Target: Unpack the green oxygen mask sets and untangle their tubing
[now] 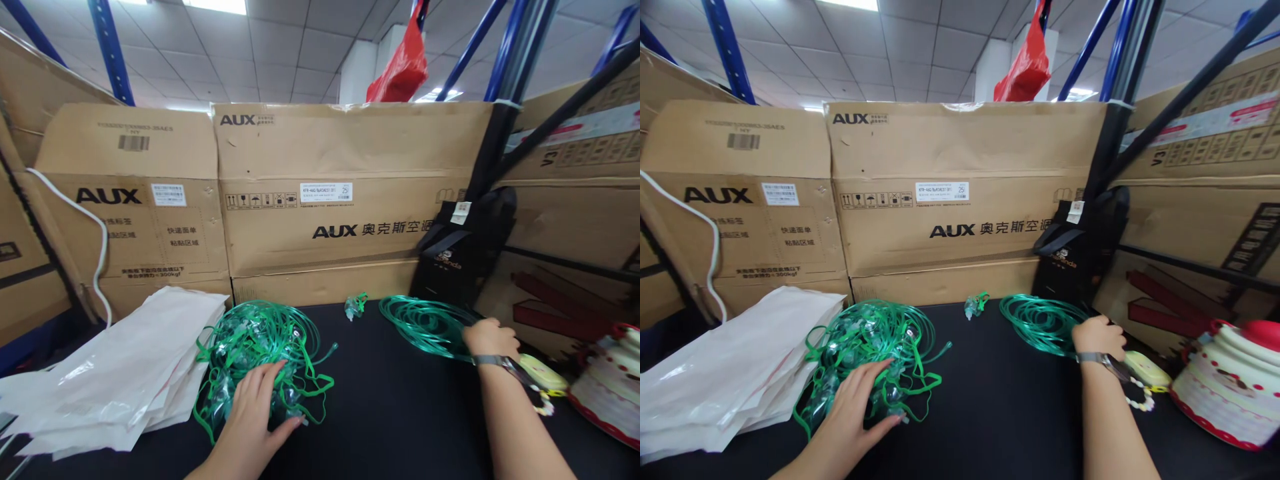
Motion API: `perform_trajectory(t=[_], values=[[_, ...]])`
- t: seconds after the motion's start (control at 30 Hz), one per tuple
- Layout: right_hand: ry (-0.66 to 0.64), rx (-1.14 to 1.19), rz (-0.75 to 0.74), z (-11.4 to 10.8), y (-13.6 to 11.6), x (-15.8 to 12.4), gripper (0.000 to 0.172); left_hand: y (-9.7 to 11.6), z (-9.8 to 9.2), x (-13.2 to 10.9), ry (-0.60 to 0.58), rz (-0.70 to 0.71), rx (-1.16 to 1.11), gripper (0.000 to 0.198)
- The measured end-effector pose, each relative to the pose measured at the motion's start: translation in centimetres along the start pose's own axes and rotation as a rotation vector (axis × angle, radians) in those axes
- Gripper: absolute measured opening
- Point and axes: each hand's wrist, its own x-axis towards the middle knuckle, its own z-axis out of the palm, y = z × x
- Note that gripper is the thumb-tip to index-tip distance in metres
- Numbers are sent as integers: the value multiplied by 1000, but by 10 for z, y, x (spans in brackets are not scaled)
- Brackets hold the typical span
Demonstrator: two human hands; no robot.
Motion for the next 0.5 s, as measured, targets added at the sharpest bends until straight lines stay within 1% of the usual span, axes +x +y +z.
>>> perform_trajectory(t=[0.1,0.17,0.23,0.27,0.3,0.33,0.4,0.43,0.5], values=[[69,-47,40,-3,-12,-12,36,-1,1,0,7,1,5,60],[148,-36,-43,-8,-25,-22,37,0,2,0,12,-3,7,60],[209,13,-192,-11,-42,-35,39,0,2,1,15,-3,4,59],[208,49,-275,-12,-53,-43,40,1,2,1,14,-1,1,59],[180,122,-388,-11,-64,-54,39,1,1,2,11,1,-4,59],[127,218,-520,-10,-76,-66,37,2,1,2,6,4,-12,58],[-66,471,-793,-4,-97,-97,35,5,-1,2,-8,10,-35,56],[-139,513,-883,0,-107,-114,34,7,-2,2,-16,11,-49,56],[-255,555,-1019,7,-120,-150,36,10,-3,2,-39,15,-76,56]])
